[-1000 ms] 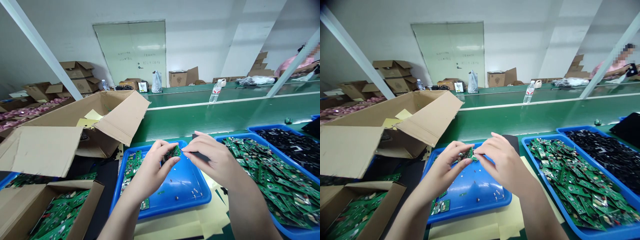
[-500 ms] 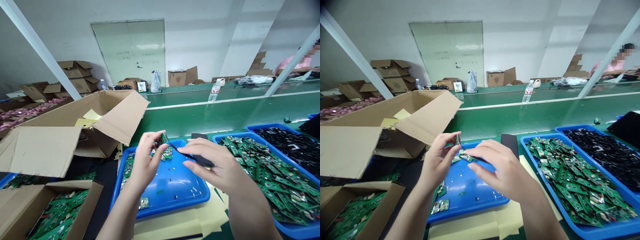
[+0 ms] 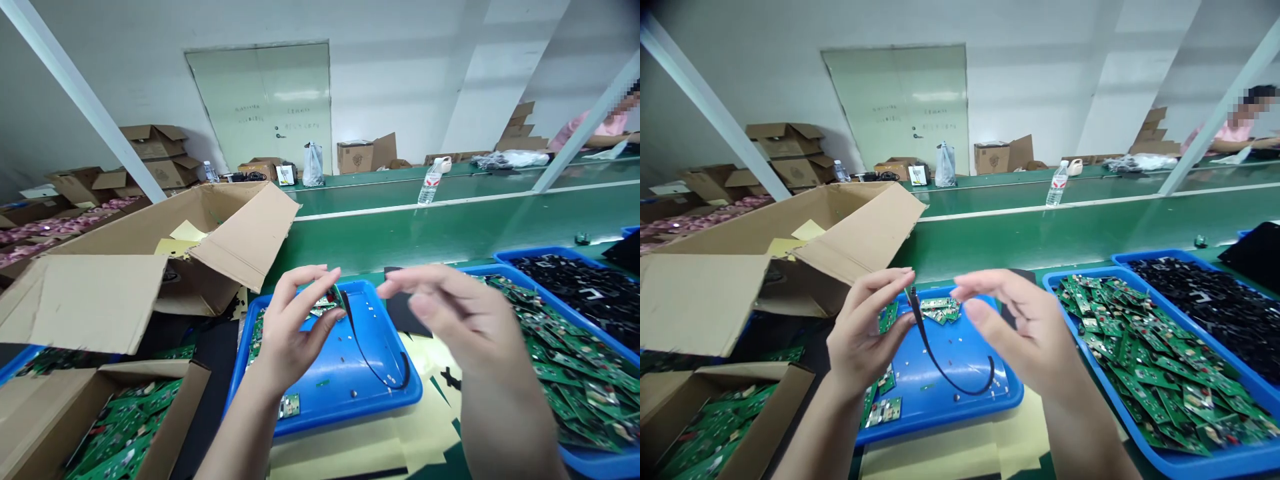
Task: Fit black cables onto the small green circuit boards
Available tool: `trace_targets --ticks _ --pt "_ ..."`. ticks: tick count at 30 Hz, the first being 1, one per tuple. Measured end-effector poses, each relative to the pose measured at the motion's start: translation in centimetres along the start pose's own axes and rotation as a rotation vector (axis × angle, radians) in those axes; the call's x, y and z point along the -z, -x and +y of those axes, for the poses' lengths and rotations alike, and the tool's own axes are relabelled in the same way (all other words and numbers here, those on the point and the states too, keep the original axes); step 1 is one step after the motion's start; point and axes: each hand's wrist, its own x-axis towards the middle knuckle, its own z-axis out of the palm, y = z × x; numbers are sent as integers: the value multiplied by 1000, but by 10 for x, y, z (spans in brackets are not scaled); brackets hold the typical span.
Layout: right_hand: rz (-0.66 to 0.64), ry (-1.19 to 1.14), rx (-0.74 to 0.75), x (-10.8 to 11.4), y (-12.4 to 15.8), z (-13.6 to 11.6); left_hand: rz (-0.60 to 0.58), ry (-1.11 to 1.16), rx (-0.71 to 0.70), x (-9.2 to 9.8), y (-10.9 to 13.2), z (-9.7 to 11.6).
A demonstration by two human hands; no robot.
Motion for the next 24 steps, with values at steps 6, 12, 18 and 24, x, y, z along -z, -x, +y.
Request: trace_targets --ticks 6,12,18,24 --pt "-345 -290 -240 -19 -4 13 36 -96 -74 0 -2 8" --pt "-348 -577 -400 -25 -6 10 16 -35 -67 3 -3 7" --pt "-355 -682 -474 -29 -7 11 4 116 -36 3 -1 5" --pt "-400 -725 -460 -29 -4 11 -11 268 55 3 -1 5"
